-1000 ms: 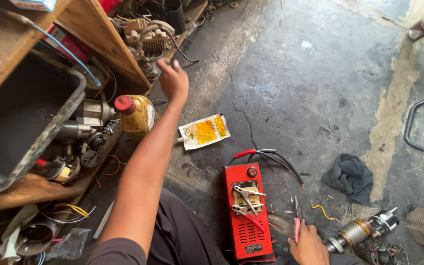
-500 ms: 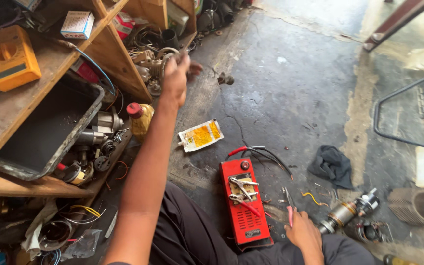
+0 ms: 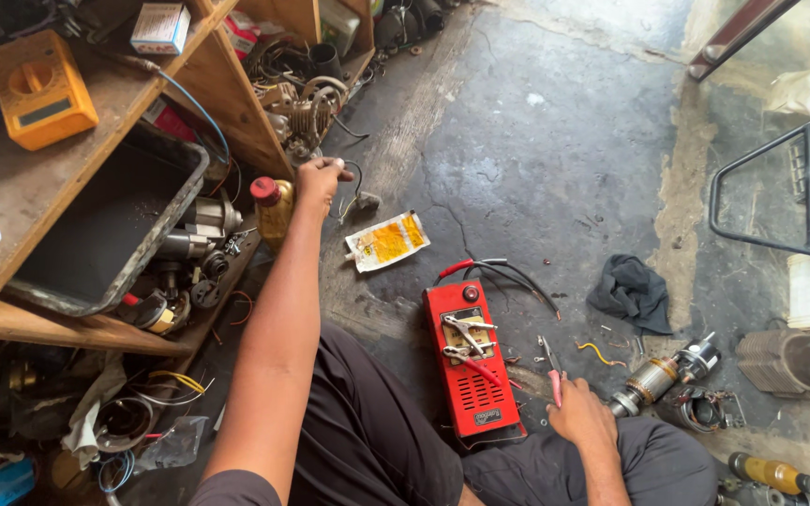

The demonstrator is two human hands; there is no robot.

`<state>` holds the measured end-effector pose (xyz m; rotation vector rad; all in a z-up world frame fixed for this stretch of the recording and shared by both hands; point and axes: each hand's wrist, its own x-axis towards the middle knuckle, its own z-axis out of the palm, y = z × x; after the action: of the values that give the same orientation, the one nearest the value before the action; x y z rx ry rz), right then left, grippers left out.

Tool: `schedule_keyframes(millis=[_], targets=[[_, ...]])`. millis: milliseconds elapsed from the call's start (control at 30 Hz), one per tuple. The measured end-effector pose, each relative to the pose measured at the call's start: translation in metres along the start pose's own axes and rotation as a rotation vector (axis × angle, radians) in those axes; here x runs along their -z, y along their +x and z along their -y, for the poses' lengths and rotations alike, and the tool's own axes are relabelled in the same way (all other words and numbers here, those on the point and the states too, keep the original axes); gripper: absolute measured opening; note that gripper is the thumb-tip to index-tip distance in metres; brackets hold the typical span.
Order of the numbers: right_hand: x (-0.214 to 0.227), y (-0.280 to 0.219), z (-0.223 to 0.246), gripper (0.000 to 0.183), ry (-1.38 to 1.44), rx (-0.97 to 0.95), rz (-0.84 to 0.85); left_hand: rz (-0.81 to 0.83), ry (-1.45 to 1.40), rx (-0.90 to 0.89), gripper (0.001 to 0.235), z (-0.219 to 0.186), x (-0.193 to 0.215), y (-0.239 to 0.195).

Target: The person sits on the floor and uses pliers to strip the insulation from the ends of black electrical cables. They then insert the exposed wires into a red testing device and wrap the connections with electrical tape.

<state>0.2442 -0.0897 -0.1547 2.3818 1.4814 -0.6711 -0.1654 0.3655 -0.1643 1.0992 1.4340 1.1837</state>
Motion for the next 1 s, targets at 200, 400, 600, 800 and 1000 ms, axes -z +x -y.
schedule_keyframes(millis=[200,400,600,800,1000], targets=[[-0.004,0.006,0.000,0.061,-0.038,-0.019,0.053,0.008,0.042,0.088,0.008,-0.032,-0.018,-0.009],[-0.008,0.011,-0.002,0.067,-0.002,-0.004,0.015,0.260,-0.145,0.370,0.017,-0.087,-0.051,-0.044],[-0.012,0.019,-0.003,0.064,-0.005,-0.004,0.029,0.167,-0.493,-0.030,0.010,-0.121,-0.056,-0.023],[-0.021,0.035,-0.010,0.062,-0.016,-0.033,0.105,-0.039,-0.444,-0.155,0.013,-0.085,-0.047,0.015],[-0.042,0.064,-0.023,0.080,-0.012,-0.036,0.177,-0.180,0.146,-0.076,0.016,-0.026,-0.036,0.034]])
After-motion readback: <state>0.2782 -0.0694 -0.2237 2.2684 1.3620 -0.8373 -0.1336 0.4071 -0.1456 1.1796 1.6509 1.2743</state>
